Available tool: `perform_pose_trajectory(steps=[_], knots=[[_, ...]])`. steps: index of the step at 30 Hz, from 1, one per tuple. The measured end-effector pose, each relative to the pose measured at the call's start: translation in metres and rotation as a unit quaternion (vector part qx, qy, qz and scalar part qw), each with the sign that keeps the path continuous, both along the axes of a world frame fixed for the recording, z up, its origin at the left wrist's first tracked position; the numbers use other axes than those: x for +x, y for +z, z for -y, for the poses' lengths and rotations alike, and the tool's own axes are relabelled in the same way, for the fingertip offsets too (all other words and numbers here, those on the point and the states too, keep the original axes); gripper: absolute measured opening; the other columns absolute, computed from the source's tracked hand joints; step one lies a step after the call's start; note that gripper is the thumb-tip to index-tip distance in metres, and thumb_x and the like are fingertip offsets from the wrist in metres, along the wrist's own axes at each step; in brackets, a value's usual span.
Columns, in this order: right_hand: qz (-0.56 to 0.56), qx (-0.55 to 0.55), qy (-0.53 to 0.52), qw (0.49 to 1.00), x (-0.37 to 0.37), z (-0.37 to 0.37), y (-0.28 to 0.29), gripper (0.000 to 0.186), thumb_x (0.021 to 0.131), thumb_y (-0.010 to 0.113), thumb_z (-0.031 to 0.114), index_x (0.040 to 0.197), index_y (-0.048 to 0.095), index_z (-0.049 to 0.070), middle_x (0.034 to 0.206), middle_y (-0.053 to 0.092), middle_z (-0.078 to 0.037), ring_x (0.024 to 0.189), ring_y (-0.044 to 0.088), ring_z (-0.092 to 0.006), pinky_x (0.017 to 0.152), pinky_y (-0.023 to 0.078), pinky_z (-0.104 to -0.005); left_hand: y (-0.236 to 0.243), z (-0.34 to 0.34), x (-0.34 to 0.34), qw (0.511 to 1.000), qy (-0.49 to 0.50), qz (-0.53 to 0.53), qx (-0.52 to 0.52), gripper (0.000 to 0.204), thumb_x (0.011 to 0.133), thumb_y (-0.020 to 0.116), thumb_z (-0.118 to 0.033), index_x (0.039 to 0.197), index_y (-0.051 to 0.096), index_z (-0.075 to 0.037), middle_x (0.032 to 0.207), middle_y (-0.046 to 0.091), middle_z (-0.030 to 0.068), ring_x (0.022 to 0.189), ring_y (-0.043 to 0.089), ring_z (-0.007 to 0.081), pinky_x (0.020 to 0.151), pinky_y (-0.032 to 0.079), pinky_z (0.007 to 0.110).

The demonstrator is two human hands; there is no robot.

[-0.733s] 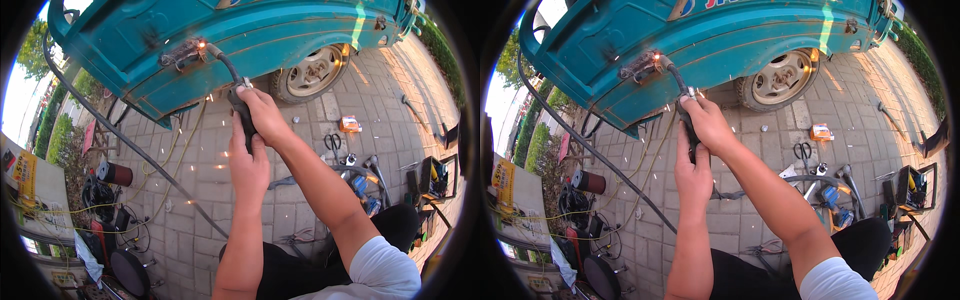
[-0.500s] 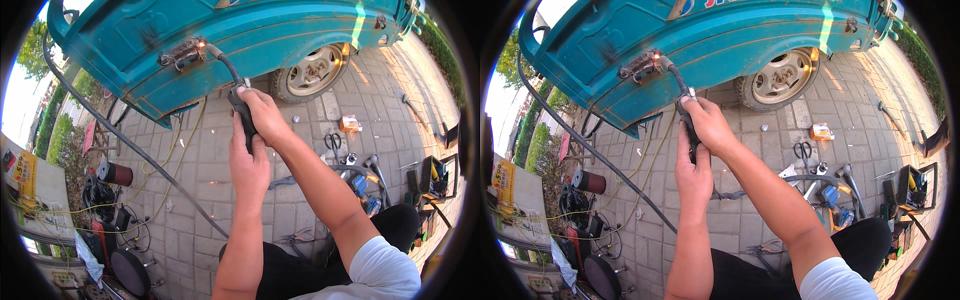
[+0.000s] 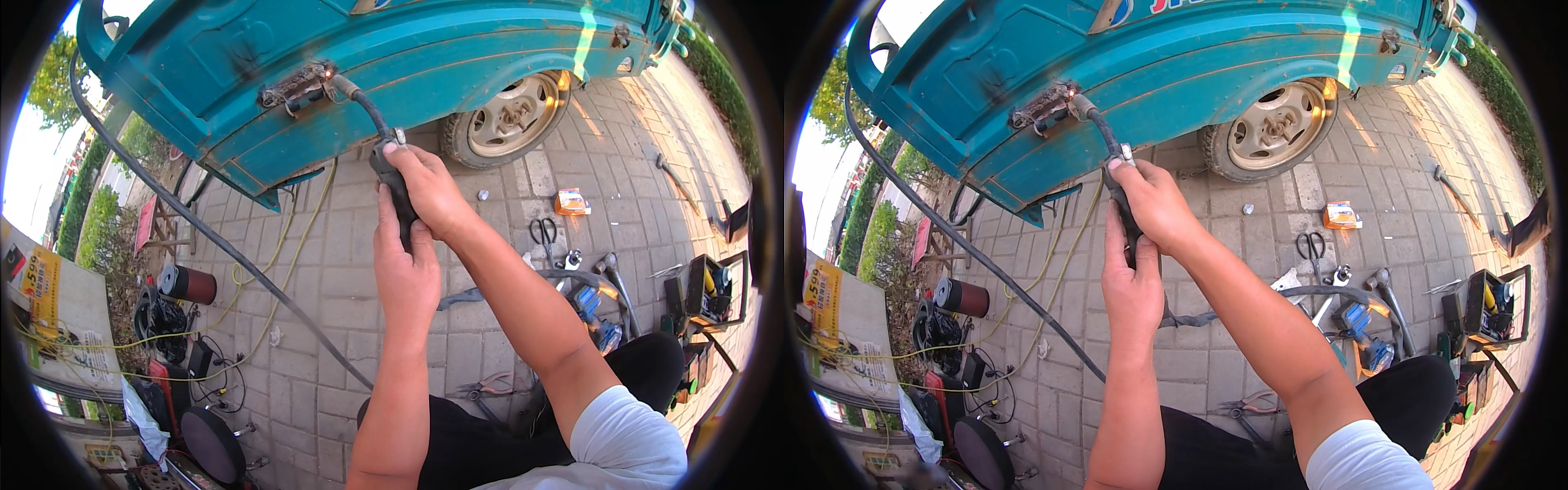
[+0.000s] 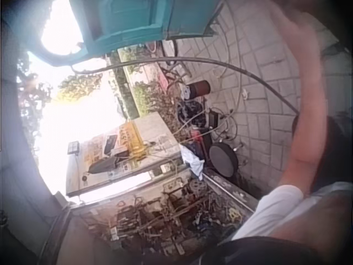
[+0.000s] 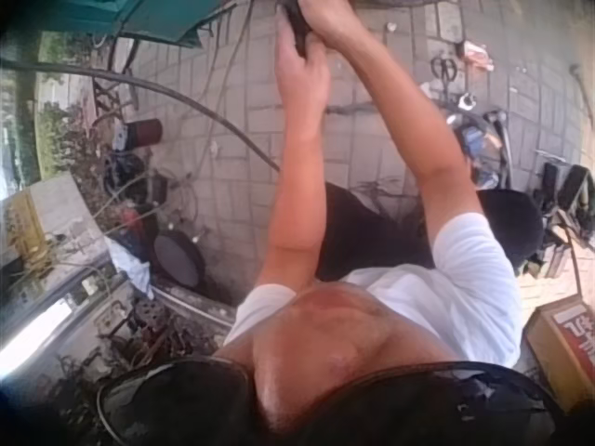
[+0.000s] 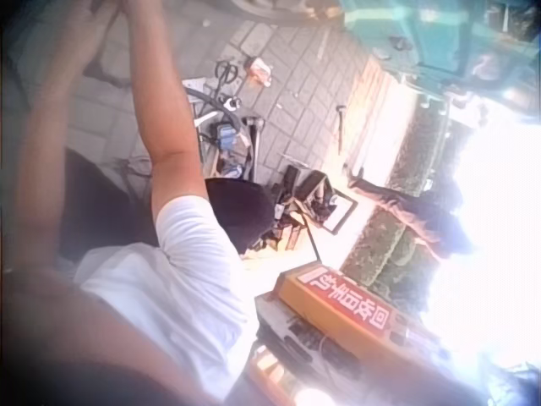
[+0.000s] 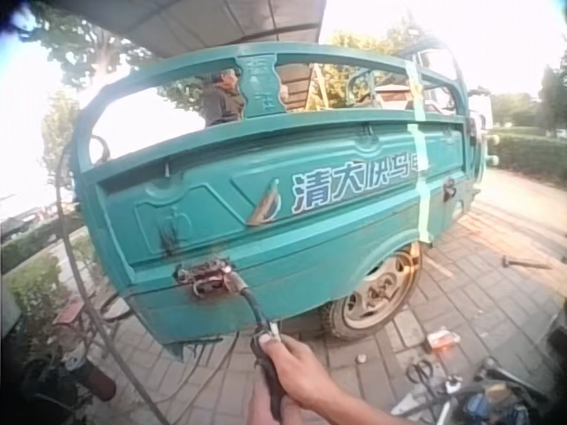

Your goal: The person uses a handheld welding torch to weld a metal bracket onto the side of a teal three-wheeled cargo vehicle. After welding, the person puts the torch down and walks away from the vehicle.

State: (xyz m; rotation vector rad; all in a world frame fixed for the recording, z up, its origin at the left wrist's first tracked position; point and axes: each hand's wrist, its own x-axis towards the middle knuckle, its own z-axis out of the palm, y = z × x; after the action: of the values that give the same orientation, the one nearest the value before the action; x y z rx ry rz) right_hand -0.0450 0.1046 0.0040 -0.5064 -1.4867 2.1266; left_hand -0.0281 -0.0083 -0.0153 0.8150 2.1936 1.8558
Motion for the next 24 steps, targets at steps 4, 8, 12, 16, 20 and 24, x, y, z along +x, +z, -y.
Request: perform_pose_trajectory(steps=[4,8,12,16,20,24], knots=[[-0.002,0.003,-0.006,1.000,0.000,0.002,0.003,0.040,0.099,0.056,0.040,0.095,0.062,0.000,0.076,0.054,0.000,0.068,0.045,-0.0087,0.059,0.040,-0.0288,0.002,0.001,-0.002,1.000,-0.006,0.007,-0.010,0.057,0.104,0.054,-0.014,0.156,0.034,-0.004,0.130,0.062,0.0156,0.111,0.061,0.0226,0.094,0.049,0.033],[-0.010,-0.003,0.015,1.000,-0.003,0.006,0.006,0.040,0.099,0.056,0.040,0.095,0.062,0.000,0.076,0.053,0.000,0.068,0.045,-0.0090,0.060,0.039,-0.0287,0.003,-0.001,-0.003,0.996,-0.006,0.053,0.076,0.056,0.102,0.053,-0.014,0.154,0.036,-0.004,0.123,0.062,0.0217,0.107,0.063,0.0337,0.092,0.049,0.041],[-0.001,0.006,-0.003,1.000,-0.007,0.002,0.005,0.040,0.099,0.056,0.039,0.096,0.061,0.000,0.076,0.055,-0.001,0.068,0.048,-0.0090,0.060,0.041,-0.0286,0.005,-0.004,-0.005,0.998,-0.001,0.046,0.048,0.055,0.103,0.052,-0.010,0.155,0.035,-0.004,0.123,0.062,0.0176,0.115,0.063,0.0279,0.096,0.049,0.038],[-0.018,-0.005,0.009,1.000,-0.008,0.002,0.003,0.040,0.098,0.057,0.039,0.097,0.062,-0.001,0.078,0.056,-0.002,0.070,0.049,-0.0093,0.061,0.042,-0.0283,0.005,-0.005,-0.005,0.995,-0.010,0.049,0.090,0.056,0.103,0.053,-0.013,0.156,0.035,-0.006,0.123,0.061,0.0201,0.112,0.064,0.0320,0.094,0.050,0.039],[-0.012,-0.040,-0.003,0.999,-0.006,0.004,0.001,0.038,0.099,0.057,0.037,0.098,0.063,0.000,0.078,0.056,-0.001,0.070,0.049,-0.0088,0.060,0.042,-0.0281,0.003,0.003,-0.006,0.999,0.003,0.002,-0.044,0.058,0.105,0.053,-0.015,0.158,0.031,-0.006,0.133,0.062,0.0131,0.112,0.062,0.0176,0.096,0.048,0.030],[-0.011,-0.035,0.002,0.999,-0.003,0.003,0.000,0.037,0.100,0.056,0.036,0.097,0.063,0.000,0.078,0.055,0.000,0.068,0.048,-0.0087,0.059,0.041,-0.0282,0.000,0.003,-0.005,1.000,-0.005,0.004,-0.030,0.058,0.105,0.053,-0.015,0.158,0.031,-0.006,0.133,0.062,0.0129,0.112,0.062,0.0179,0.096,0.048,0.030]])
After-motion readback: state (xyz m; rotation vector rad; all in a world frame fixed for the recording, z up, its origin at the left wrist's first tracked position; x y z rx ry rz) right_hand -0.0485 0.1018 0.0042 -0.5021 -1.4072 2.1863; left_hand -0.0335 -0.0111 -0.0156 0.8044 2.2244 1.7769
